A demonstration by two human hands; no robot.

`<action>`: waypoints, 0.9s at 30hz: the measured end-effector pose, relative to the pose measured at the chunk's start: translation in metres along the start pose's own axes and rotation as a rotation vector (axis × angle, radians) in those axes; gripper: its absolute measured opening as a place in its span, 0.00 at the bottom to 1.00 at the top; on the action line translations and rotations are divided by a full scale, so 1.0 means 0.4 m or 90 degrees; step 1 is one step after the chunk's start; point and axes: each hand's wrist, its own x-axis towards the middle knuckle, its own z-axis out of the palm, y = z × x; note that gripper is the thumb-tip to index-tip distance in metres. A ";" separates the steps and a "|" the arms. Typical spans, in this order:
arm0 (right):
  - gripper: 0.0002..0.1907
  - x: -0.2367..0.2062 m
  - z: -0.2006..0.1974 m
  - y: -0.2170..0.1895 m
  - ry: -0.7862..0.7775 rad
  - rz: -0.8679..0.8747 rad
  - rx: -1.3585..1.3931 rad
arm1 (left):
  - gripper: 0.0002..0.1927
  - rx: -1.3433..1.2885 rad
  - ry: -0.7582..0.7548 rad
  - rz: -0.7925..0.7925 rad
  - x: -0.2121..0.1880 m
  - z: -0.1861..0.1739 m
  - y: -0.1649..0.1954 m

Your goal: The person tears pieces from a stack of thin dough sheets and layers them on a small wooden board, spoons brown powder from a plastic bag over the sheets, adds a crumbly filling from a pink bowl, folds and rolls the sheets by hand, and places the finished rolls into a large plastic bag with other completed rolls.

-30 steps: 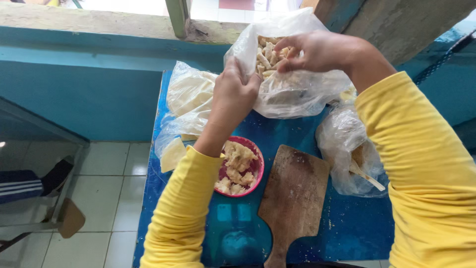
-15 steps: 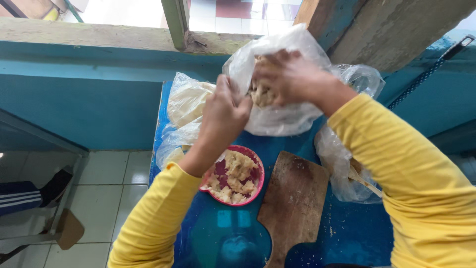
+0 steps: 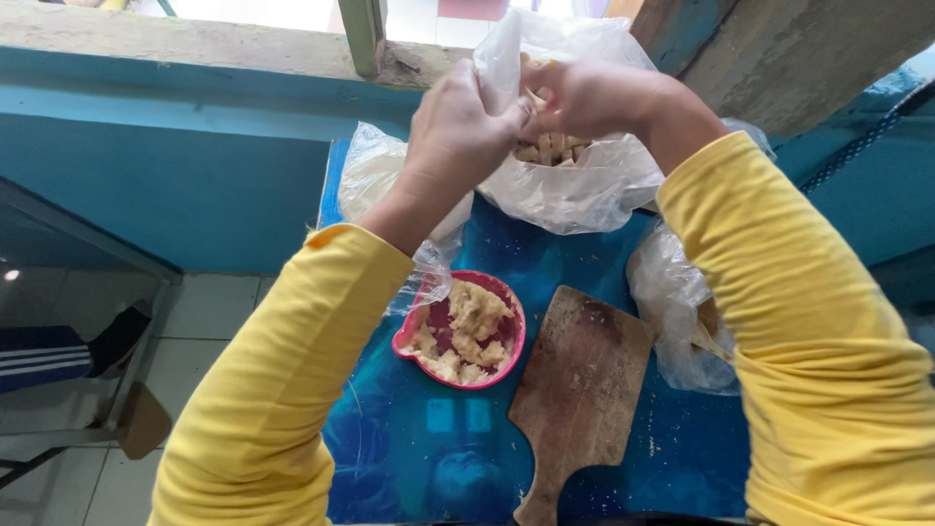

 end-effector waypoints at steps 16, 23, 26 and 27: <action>0.21 -0.224 -0.080 0.166 0.083 0.438 0.477 | 0.25 -0.385 -0.084 -0.150 0.123 0.043 0.086; 0.10 -0.134 -0.183 0.144 0.421 0.360 0.684 | 0.23 -0.555 0.050 -0.285 0.178 -0.058 0.143; 0.09 -0.089 -0.213 0.148 0.455 0.284 0.833 | 0.31 -0.666 0.081 -0.285 0.212 -0.074 0.145; 0.09 -0.075 -0.217 0.155 0.443 0.294 0.907 | 0.30 -0.677 0.084 -0.290 0.232 -0.075 0.141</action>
